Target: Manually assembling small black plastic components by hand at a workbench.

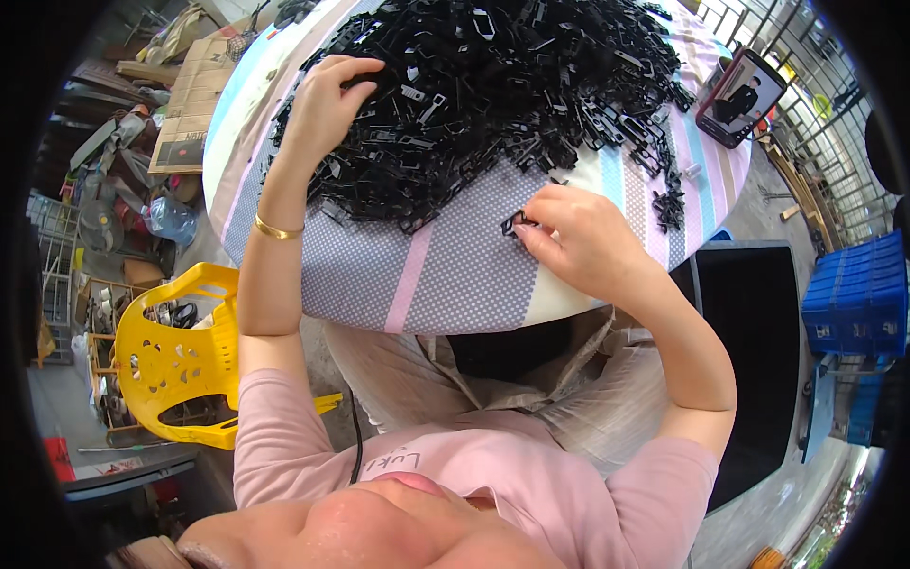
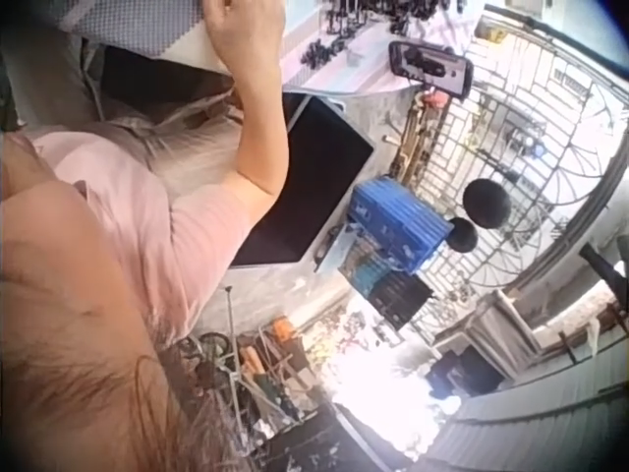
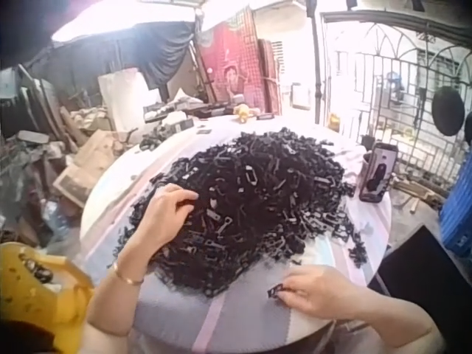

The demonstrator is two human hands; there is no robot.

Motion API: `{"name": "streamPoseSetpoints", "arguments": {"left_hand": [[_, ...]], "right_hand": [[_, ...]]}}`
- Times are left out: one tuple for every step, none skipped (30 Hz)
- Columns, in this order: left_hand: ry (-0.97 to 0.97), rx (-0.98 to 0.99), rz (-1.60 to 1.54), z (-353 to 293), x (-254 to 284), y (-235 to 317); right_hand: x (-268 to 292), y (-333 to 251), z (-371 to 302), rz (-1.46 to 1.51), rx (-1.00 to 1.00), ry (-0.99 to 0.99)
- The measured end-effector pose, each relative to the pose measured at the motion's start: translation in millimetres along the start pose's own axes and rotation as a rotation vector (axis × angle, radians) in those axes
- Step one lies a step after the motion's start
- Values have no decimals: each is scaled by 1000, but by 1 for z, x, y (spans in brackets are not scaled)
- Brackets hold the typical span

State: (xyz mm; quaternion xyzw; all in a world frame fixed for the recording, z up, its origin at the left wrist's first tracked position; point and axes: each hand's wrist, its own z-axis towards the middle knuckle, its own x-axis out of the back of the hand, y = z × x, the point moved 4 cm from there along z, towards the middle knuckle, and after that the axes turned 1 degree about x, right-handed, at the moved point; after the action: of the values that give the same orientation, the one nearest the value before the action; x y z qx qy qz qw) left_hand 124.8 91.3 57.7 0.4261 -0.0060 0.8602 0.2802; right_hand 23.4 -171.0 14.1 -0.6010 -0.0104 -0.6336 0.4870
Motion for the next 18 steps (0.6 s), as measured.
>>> {"name": "streamPoseSetpoints", "arguments": {"left_hand": [[-30, 58, 2, 4, 5, -12], [-61, 113, -2, 7, 8, -20], [-10, 141, -17, 7, 11, -26], [-42, 235, -43, 9, 9, -37], [-16, 125, 43, 12, 11, -33], [10, 14, 127, 15, 10, -29], [20, -107, 137, 18, 4, -25], [30, -227, 143, 19, -8, -20], [8, -281, 162, 20, -19, -13], [-21, -294, 188, 19, -28, -11], [-18, -320, 246, 19, -33, -5], [-15, -345, 302, 18, -37, 0], [-15, -356, 376, 17, -38, 2], [-19, -367, 445, 16, -36, 5], [38, -393, 451, 14, -36, 5], [5, -365, 445, 12, -36, 2], [21, -302, 464, 12, -33, 3], [36, -239, 482, 10, -30, 7]], "right_hand": [[0, -3, 0, 33, 64, 36], [1, -3, -1, 33, 67, 37], [4, -2, -3, 57, 63, 26], [5, -2, -4, 81, 59, 15], [5, -1, -4, 82, 64, 18], [4, 0, -4, 96, 49, 19], [3, 1, -5, 110, 33, 20], [4, 0, -4, 108, 33, 20], [5, 0, -5, 79, -1, 28], [5, 1, -5, 50, -36, 36], [5, 0, -5, 46, -46, 38], [5, 0, -4, 41, -78, 62], [5, 1, -4, 37, -111, 85], [5, 3, -4, 35, -127, 84], [6, 4, -3, -29, -98, 85], [6, 5, -2, -92, -68, 83], [6, 9, -3, -28, 9, 188], [8, 11, -4, -30, -4, 190]]}}
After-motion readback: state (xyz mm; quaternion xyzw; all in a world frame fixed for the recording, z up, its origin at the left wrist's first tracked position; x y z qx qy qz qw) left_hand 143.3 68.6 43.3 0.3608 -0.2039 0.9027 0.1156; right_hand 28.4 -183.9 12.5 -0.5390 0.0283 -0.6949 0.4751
